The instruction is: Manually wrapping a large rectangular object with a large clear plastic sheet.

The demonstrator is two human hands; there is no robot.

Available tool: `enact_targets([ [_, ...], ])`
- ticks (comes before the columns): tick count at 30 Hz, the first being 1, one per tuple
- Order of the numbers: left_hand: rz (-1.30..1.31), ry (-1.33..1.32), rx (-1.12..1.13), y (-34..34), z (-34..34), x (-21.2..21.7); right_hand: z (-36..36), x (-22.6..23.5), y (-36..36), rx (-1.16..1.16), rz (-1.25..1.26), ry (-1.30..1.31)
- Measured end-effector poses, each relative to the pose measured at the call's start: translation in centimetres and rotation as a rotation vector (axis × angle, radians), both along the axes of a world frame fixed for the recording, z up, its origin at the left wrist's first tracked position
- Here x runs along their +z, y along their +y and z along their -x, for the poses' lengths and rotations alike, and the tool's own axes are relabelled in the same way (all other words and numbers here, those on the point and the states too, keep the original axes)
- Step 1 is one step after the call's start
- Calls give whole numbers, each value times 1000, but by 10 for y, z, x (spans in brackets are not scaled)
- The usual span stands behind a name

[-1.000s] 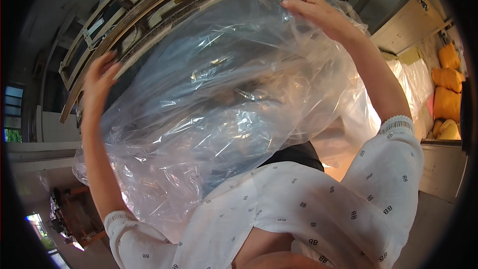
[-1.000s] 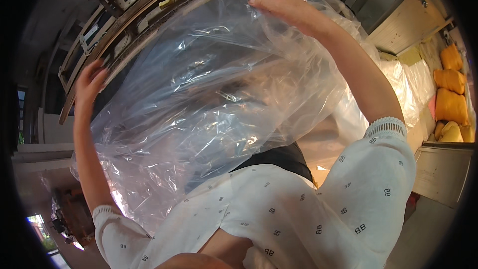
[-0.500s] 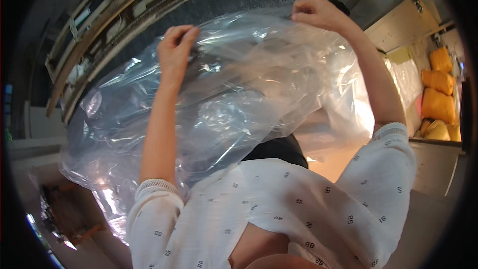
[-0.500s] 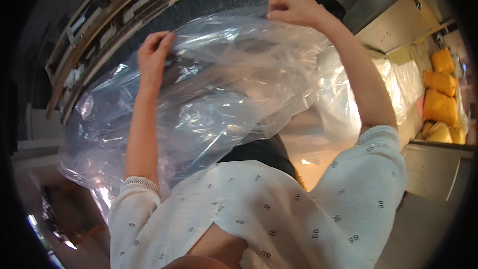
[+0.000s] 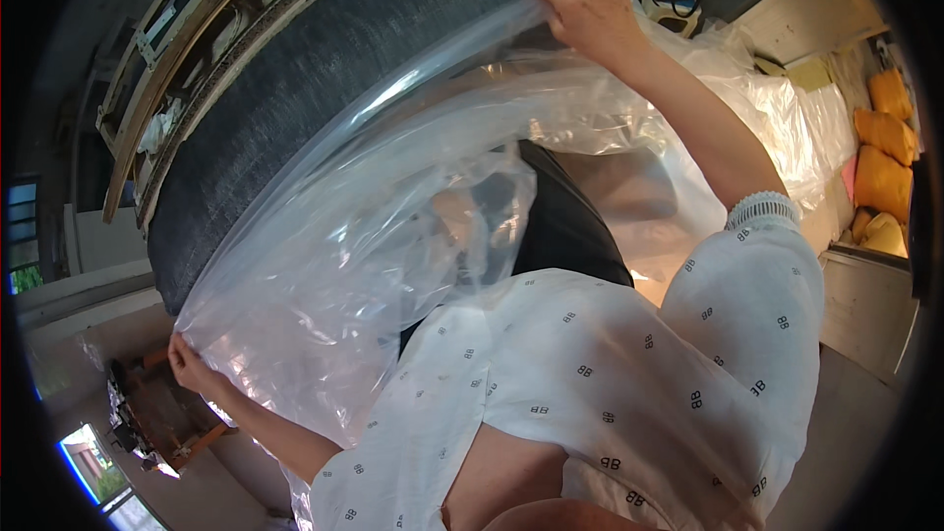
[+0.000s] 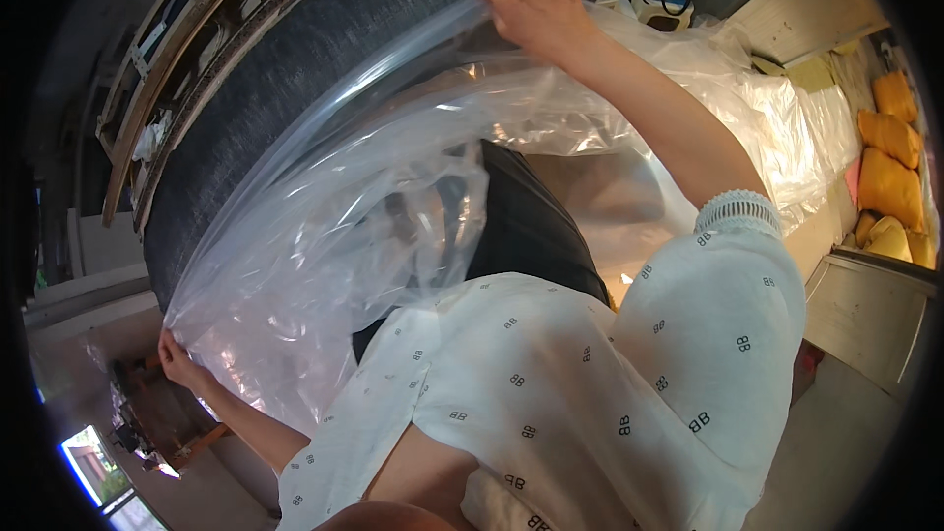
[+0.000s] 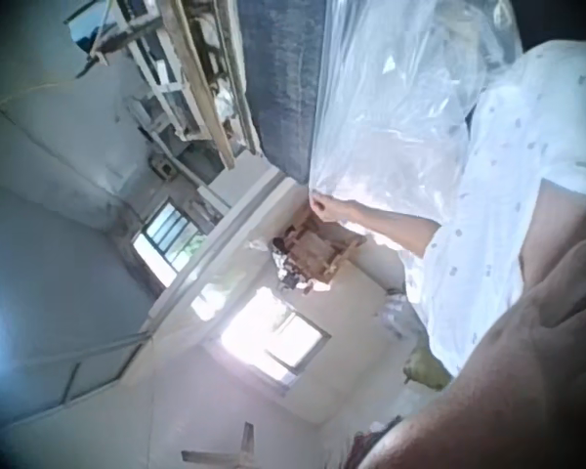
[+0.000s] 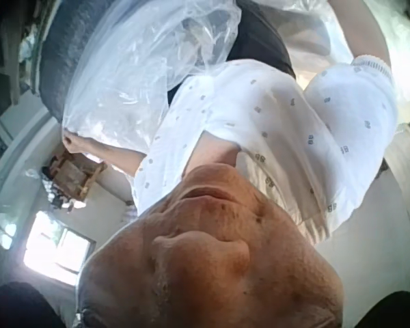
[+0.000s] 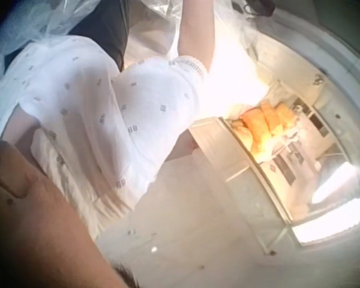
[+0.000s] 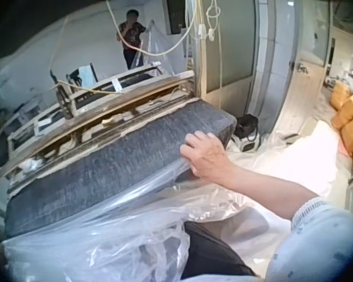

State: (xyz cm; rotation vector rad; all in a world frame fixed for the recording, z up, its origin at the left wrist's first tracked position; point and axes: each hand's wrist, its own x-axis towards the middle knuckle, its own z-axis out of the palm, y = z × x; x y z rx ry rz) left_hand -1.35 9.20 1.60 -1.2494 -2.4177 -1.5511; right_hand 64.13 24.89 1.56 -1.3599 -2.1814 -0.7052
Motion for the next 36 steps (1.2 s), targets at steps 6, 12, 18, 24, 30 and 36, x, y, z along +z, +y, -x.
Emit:
enact_targets([
  [6,-4,124,64,45,95,-8,-98,-19,-20,-463,-25,139],
  [12,183,324,-27,130,95,-35,-265,-133,-189,-1007,731,-74],
  [18,201,453,-231,200,93,-61,-328,-132,-361,-1156,944,187],
  [24,334,573,-134,211,119,-53,-222,-94,-197,-401,688,624],
  [30,249,634,-225,220,129,-65,-140,-188,-128,-528,898,187],
  [36,291,666,-168,202,136,-60,-220,-248,-169,-830,1240,-186],
])
